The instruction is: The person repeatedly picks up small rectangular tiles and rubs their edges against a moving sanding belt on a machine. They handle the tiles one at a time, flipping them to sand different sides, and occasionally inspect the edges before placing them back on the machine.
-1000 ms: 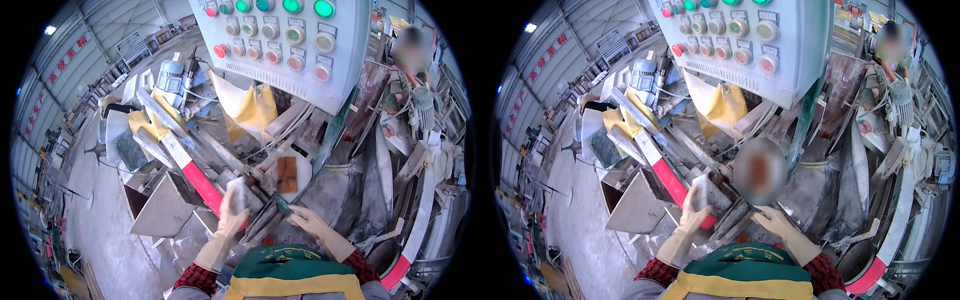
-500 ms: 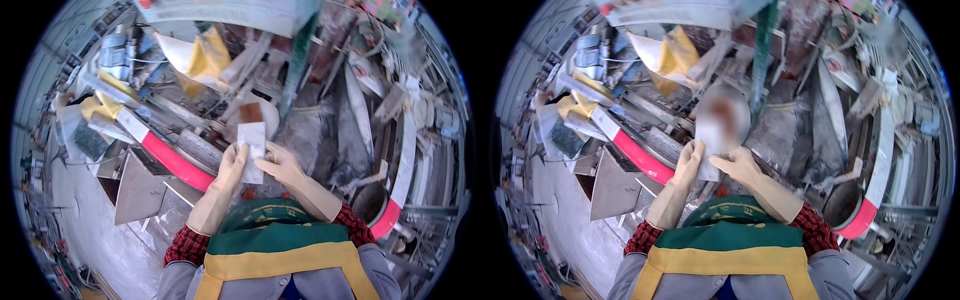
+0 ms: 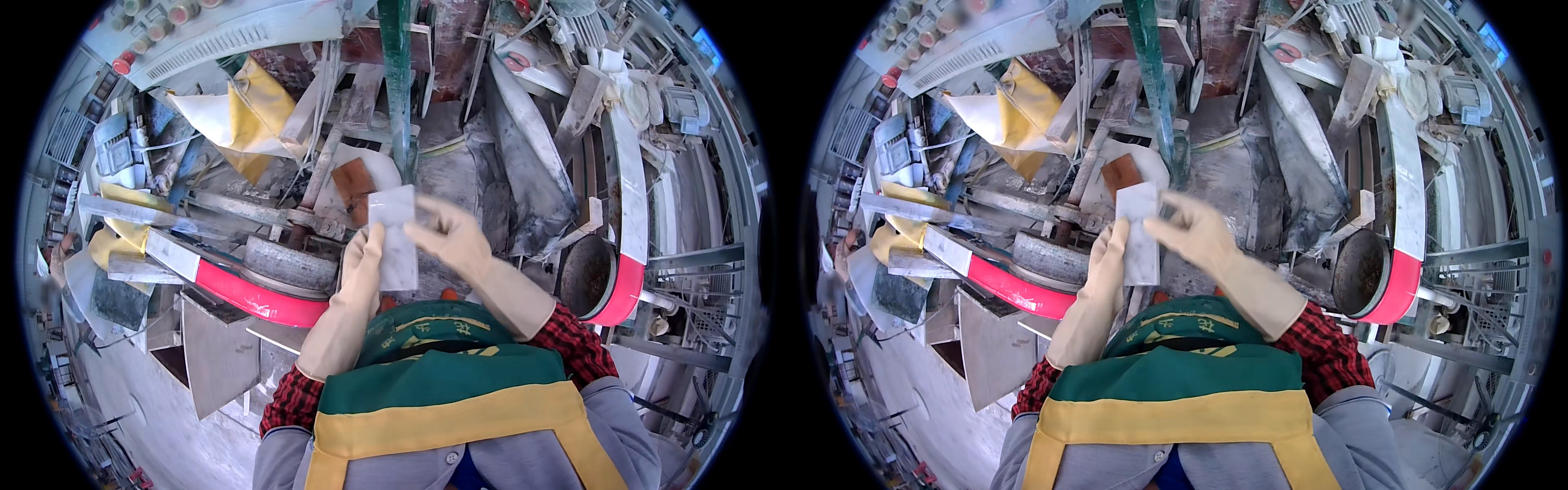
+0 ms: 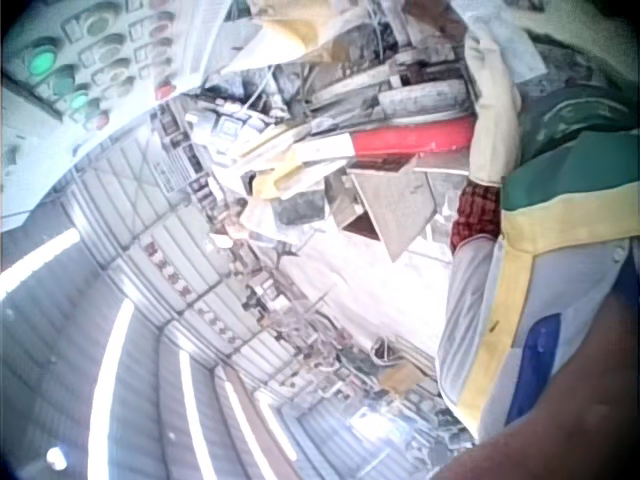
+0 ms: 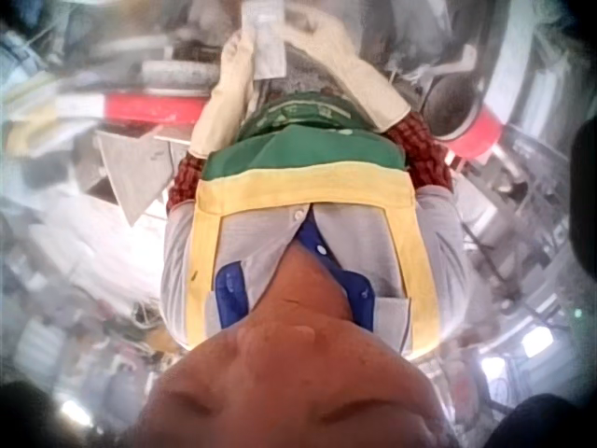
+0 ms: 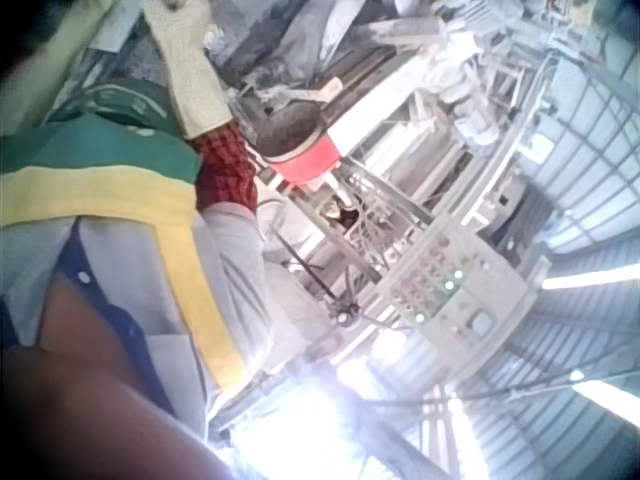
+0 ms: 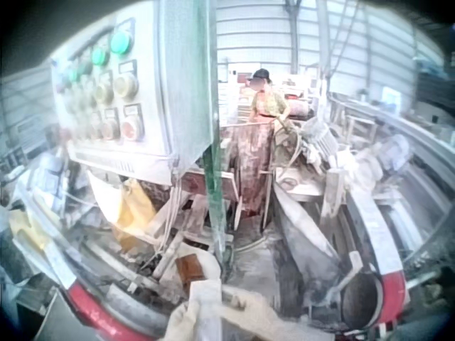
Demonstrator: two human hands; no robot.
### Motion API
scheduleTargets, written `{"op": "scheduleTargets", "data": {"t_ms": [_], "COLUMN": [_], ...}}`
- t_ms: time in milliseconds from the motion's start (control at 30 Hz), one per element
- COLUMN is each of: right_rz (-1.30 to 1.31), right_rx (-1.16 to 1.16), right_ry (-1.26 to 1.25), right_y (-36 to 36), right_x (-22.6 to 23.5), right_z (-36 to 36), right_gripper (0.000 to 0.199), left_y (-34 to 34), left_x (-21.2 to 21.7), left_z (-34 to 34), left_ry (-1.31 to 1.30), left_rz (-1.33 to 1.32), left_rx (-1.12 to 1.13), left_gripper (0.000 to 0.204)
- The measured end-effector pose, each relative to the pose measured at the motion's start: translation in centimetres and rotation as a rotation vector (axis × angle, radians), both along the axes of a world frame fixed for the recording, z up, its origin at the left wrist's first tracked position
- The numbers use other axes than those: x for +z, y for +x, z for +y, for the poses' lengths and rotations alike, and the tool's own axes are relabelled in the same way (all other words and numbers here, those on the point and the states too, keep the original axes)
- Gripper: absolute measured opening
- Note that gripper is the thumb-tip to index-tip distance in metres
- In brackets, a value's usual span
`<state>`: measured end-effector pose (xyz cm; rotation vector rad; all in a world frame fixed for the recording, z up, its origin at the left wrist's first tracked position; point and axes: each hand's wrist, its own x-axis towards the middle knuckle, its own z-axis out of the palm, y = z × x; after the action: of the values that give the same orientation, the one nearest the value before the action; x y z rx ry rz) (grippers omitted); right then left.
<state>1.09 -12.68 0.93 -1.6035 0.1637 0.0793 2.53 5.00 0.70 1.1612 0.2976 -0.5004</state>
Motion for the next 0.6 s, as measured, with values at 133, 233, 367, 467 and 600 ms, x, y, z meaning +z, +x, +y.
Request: {"op": "scheduleTargets", "data": {"t_ms": [133,233,367,467,600], "right_rz": [0.186,0.160,0.278,0.273,0.284], "right_rx": [0.175,0.219,0.143,0.150,0.089], "right_ry": [-0.035,0.159,0.343,0.352,0.447], "right_y": [-3.7,-3.9,-4.2,-5.2,-6.1], "right_x": [1.0,1.3,1.3,1.3,0.6], "right_z": [0.5,-0.3,-2.0,-3.0,-3.5], "right_gripper": [0.069,0.066,0.058,0.058,0.062], "left_y": [0.9,1.0,0.7,1.0,0.9], "left_x": [-1.0,-1.4,1.1,1.4,2.7], "left_z": [0.4,0.5,0.0,0.2,-0.8], "left_ry": [-0.039,-0.141,-0.213,-0.184,-0.118], "left_rz": [-0.049,-0.105,-0.203,-0.234,-0.280], "left_rx": [0.011,-0.127,-0.385,-0.561,-0.589], "left_gripper": [0.035,0.040,0.061,0.080,0.088]}}
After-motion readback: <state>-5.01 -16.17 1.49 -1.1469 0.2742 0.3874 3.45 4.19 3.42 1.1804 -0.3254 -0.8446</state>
